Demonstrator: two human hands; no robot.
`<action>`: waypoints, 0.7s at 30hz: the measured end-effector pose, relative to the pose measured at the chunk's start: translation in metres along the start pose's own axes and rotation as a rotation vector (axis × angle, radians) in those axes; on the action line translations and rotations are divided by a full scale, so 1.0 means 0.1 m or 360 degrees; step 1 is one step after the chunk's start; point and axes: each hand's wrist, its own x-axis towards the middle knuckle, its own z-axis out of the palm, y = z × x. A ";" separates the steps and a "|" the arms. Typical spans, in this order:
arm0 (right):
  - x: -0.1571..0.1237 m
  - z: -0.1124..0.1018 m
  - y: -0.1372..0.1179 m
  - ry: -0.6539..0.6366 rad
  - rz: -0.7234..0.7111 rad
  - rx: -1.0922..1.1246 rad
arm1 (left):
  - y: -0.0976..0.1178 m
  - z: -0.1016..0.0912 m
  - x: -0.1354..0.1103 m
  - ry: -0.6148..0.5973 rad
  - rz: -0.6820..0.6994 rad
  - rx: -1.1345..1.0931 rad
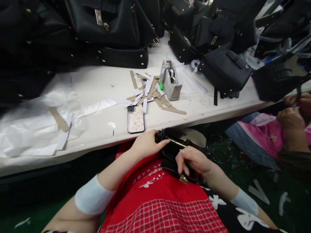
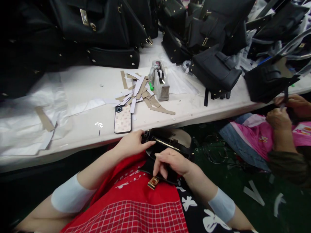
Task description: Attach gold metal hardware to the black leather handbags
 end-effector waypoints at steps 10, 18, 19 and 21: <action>0.21 -0.27 0.18 0.1071 -0.0201 -0.1446 | 0.17 0.32 0.18 -0.0096 0.0187 -0.0162; 0.06 -0.26 0.27 0.1029 -0.0243 -0.1010 | 0.26 0.58 0.16 -0.0364 0.0167 -0.1355; 0.06 -0.26 0.30 0.1026 -0.0222 -0.0965 | 0.27 0.61 0.17 -0.0387 0.0156 -0.1415; 0.06 -0.26 0.35 0.0998 -0.0175 -0.0958 | 0.28 0.63 0.19 -0.0402 0.0176 -0.1432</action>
